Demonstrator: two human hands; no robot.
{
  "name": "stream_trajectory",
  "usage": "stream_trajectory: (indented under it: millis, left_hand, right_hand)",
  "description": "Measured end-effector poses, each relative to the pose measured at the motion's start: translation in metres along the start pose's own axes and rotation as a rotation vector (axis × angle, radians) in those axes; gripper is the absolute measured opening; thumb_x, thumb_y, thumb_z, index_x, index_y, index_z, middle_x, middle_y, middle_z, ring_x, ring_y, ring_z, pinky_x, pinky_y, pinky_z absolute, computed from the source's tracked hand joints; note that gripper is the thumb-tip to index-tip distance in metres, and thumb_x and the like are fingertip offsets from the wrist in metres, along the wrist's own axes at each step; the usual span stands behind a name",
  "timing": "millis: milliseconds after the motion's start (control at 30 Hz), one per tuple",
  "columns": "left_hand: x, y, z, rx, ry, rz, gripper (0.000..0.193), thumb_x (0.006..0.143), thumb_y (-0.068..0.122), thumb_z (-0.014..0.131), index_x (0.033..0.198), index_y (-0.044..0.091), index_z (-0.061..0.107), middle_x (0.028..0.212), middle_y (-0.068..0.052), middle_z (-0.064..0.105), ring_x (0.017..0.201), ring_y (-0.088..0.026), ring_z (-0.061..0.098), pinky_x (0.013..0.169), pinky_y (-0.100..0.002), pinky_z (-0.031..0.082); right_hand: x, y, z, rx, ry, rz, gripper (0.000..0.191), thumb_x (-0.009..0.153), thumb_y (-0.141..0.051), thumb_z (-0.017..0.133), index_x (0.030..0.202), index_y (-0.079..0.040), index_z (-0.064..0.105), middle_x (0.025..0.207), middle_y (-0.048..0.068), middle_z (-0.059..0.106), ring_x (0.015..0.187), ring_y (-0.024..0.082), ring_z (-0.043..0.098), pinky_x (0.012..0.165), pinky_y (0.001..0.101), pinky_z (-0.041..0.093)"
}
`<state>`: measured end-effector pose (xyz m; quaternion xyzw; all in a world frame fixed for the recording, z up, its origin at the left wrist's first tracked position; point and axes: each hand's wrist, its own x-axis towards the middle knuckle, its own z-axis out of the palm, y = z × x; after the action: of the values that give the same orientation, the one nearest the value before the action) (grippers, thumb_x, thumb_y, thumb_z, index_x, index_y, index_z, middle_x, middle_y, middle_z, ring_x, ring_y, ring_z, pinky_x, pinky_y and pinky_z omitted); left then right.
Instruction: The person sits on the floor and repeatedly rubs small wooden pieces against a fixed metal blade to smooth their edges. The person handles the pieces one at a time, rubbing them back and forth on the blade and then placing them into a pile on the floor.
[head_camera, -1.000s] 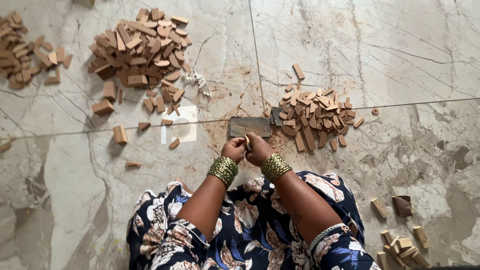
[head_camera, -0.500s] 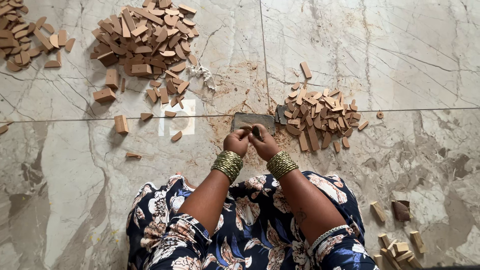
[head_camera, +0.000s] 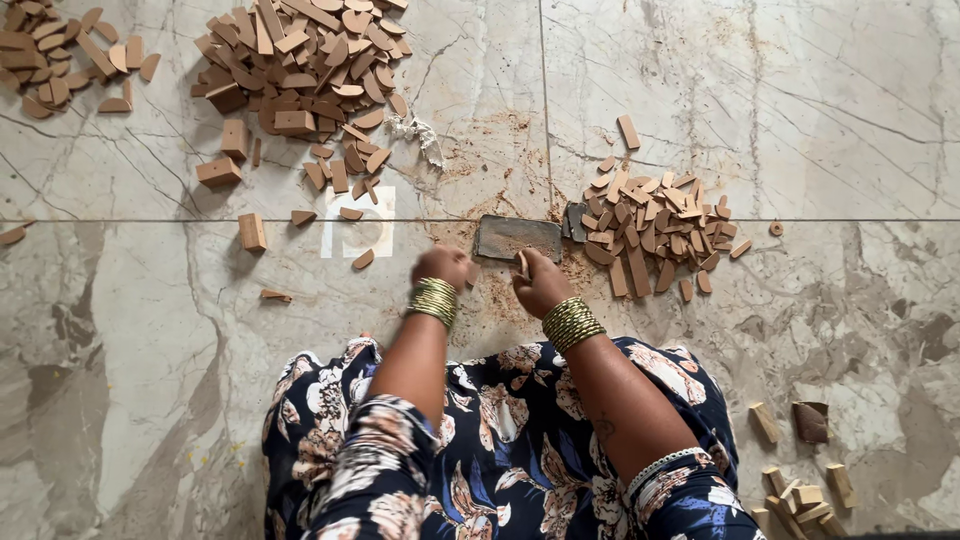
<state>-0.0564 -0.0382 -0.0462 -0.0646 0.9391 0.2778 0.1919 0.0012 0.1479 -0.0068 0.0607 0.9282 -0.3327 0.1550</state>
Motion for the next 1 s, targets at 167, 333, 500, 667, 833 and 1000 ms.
stream_trajectory:
  millis: [167, 333, 500, 667, 833, 1000]
  left_hand:
    - [-0.004, 0.014, 0.028, 0.258, 0.027, -0.048, 0.022, 0.091, 0.029, 0.072, 0.104, 0.011, 0.075, 0.109, -0.012, 0.071, 0.102, -0.029, 0.069, 0.089, -0.044, 0.055]
    - [-0.002, 0.012, 0.028, -0.092, -0.157, -0.078, 0.023, 0.088, 0.028, 0.075, 0.104, 0.011, 0.075, 0.102, -0.011, 0.073, 0.098, -0.026, 0.073, 0.090, -0.039, 0.057]
    - [-0.007, 0.030, 0.043, -0.652, -0.292, -0.087, 0.015, 0.091, 0.014, 0.060, 0.095, 0.008, 0.074, 0.081, -0.009, 0.071, 0.066, -0.019, 0.066, 0.062, -0.036, 0.054]
    - [-0.012, 0.037, 0.052, -0.949, -0.574, -0.257, 0.010, 0.091, 0.008, 0.054, 0.086, 0.006, 0.063, 0.070, -0.004, 0.057, 0.050, -0.016, 0.047, 0.043, -0.036, 0.038]
    - [-0.005, 0.032, 0.046, -0.831, -0.641, -0.165, 0.013, 0.092, 0.008, 0.054, 0.085, 0.005, 0.064, 0.070, -0.004, 0.059, 0.051, -0.013, 0.052, 0.045, -0.033, 0.048]
    - [-0.007, 0.038, 0.039, -0.972, -0.607, -0.076, 0.026, 0.095, 0.018, 0.065, 0.074, 0.004, 0.067, 0.061, -0.003, 0.059, 0.047, -0.012, 0.048, 0.043, -0.030, 0.041]
  right_hand:
    - [-0.001, 0.000, 0.009, -0.175, -0.172, 0.005, 0.035, 0.096, -0.019, 0.059, 0.130, -0.010, 0.058, 0.116, 0.016, 0.069, 0.106, 0.029, 0.070, 0.095, 0.0407, 0.057]
    - [0.005, 0.013, 0.019, -0.147, 0.006, -0.095, 0.045, 0.090, -0.016, 0.062, 0.133, -0.008, 0.052, 0.118, 0.019, 0.063, 0.109, 0.034, 0.065, 0.096, 0.0453, 0.053]
    - [0.005, 0.016, 0.024, -0.145, 0.130, -0.228, 0.045, 0.093, -0.011, 0.060, 0.137, -0.016, 0.050, 0.129, 0.019, 0.057, 0.107, 0.035, 0.065, 0.091, 0.0451, 0.055]
    - [-0.003, 0.005, 0.013, -0.281, 0.152, -0.310, 0.047, 0.077, -0.007, 0.074, 0.120, -0.021, 0.059, 0.118, 0.010, 0.062, 0.104, 0.034, 0.066, 0.085, 0.0450, 0.056]
    - [-0.003, 0.000, 0.007, -0.289, 0.121, -0.207, 0.030, 0.083, -0.016, 0.076, 0.110, -0.017, 0.063, 0.109, 0.011, 0.063, 0.095, 0.031, 0.068, 0.081, 0.0431, 0.058]
    - [0.012, 0.011, 0.013, 0.101, 0.137, -0.126, 0.031, 0.082, -0.015, 0.078, 0.109, -0.010, 0.064, 0.097, 0.012, 0.067, 0.088, 0.026, 0.068, 0.075, 0.0376, 0.058]
